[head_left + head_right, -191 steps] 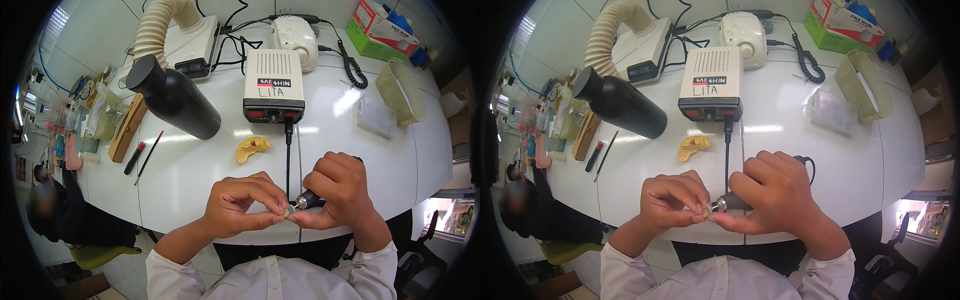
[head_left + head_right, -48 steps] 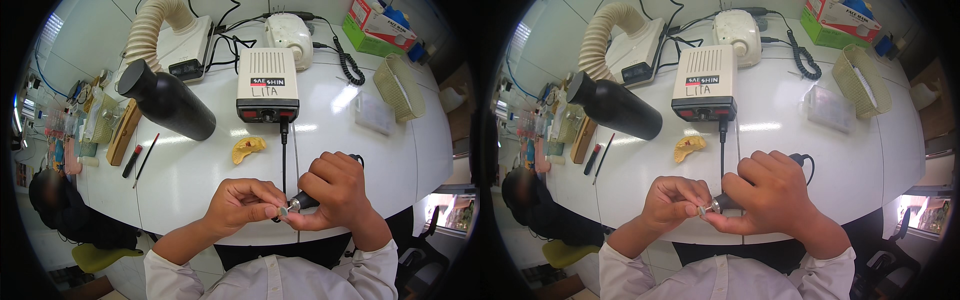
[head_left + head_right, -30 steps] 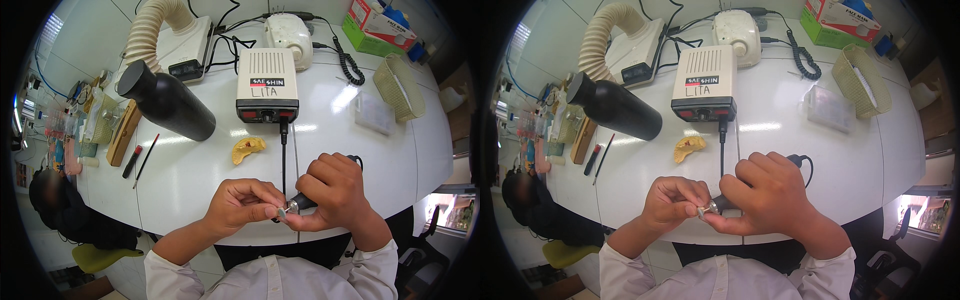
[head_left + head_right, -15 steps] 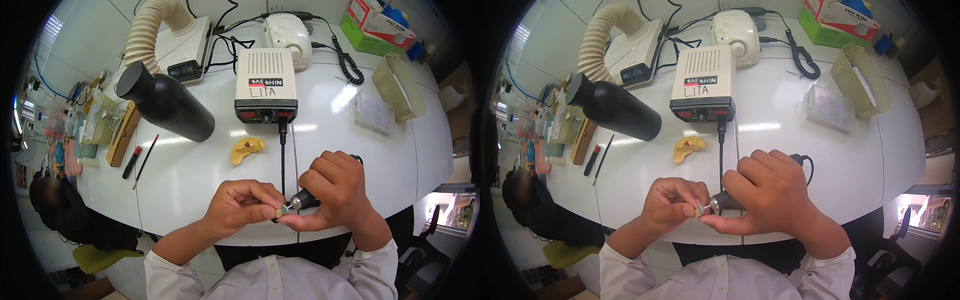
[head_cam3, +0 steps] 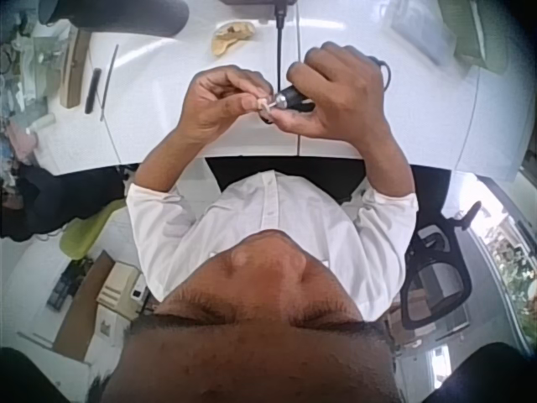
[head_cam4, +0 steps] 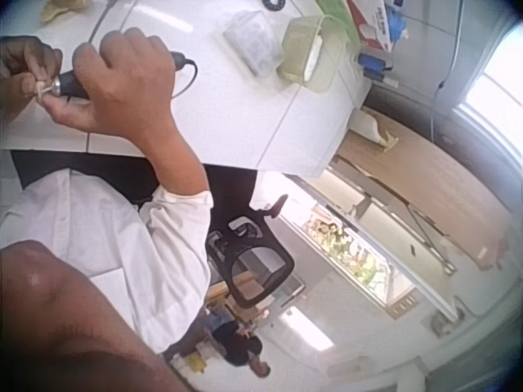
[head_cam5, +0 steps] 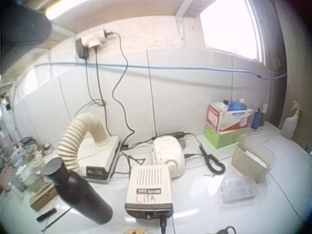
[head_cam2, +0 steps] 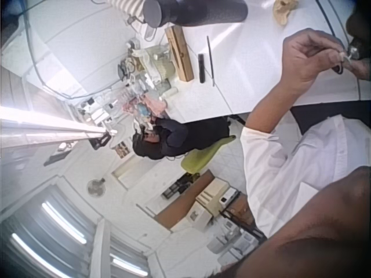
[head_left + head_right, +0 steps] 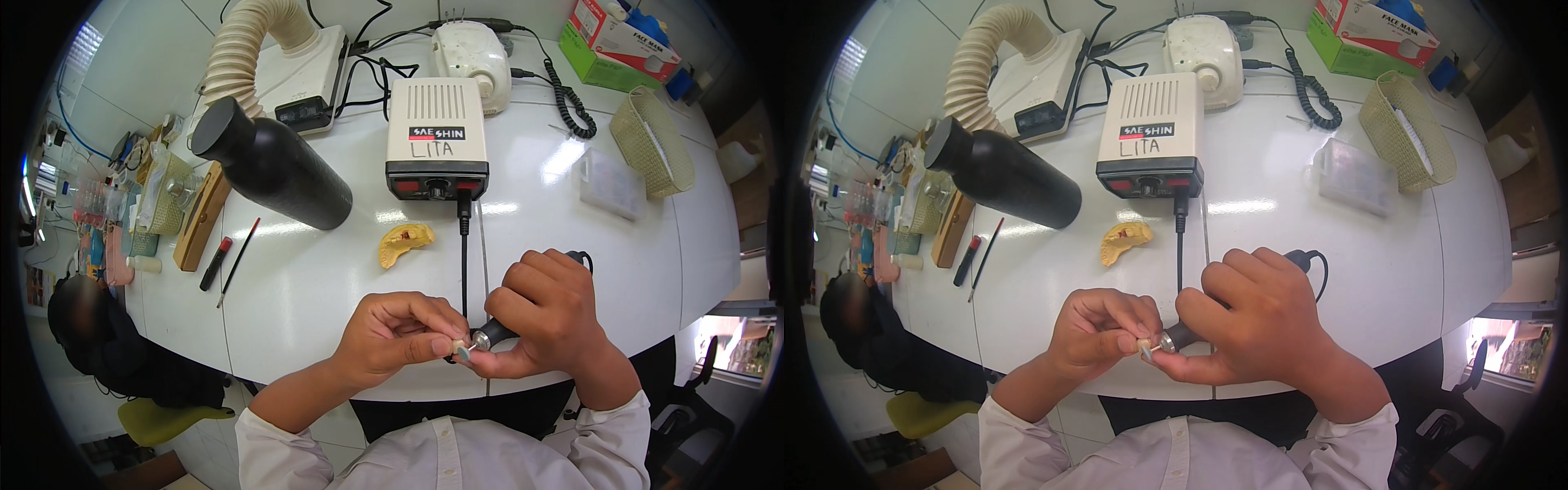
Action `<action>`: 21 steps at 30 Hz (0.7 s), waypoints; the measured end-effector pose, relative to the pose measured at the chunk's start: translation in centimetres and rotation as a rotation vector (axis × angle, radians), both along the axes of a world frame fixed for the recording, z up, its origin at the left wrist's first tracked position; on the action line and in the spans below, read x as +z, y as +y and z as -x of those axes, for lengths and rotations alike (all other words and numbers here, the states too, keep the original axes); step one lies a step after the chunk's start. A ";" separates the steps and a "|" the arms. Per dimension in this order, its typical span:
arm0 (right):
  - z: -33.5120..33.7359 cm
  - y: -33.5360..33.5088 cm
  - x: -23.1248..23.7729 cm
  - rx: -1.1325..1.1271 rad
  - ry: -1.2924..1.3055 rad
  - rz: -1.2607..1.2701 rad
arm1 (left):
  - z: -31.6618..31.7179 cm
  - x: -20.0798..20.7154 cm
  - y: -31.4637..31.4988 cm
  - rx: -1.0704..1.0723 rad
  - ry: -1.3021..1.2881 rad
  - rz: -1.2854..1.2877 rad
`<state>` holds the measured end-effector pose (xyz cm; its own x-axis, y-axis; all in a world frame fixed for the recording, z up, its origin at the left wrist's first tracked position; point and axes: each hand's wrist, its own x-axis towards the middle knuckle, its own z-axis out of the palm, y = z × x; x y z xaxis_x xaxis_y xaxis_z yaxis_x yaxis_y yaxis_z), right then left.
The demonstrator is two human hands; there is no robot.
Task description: The person holds a yellow dental prosthesis and uses a rotary handpiece to grind and smooth a small white component. They repeatedly fit the component into the prosthesis to check alignment, then resume grinding with the tool. The person works at a white table with various dental tools and equipment visible.
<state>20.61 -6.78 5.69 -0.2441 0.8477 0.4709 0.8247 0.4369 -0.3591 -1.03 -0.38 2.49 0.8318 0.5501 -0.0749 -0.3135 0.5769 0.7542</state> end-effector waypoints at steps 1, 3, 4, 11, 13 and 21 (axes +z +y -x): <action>0.1 0.1 0.0 -0.001 0.010 -0.006 | -0.1 0.2 -0.1 0.020 0.027 0.003; 0.1 0.1 0.0 0.005 -0.003 0.001 | 0.2 -0.3 0.2 -0.011 -0.027 -0.006; 0.1 0.0 0.0 0.009 -0.009 0.004 | 0.2 -0.5 0.2 -0.026 -0.054 -0.012; 0.0 0.0 0.0 0.006 -0.008 0.003 | 0.2 -0.5 0.2 -0.029 -0.057 -0.009; 0.1 0.1 0.1 0.002 0.012 -0.003 | 0.3 -0.6 0.2 -0.029 -0.062 0.000; -0.1 0.1 0.0 0.002 0.024 -0.017 | 0.2 -0.4 0.2 -0.027 -0.066 -0.034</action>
<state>20.68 -6.72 5.71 -0.2346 0.8391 0.4907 0.8150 0.4449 -0.3712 -1.27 -0.17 2.04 0.8489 0.5286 -0.0014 -0.3476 0.5602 0.7519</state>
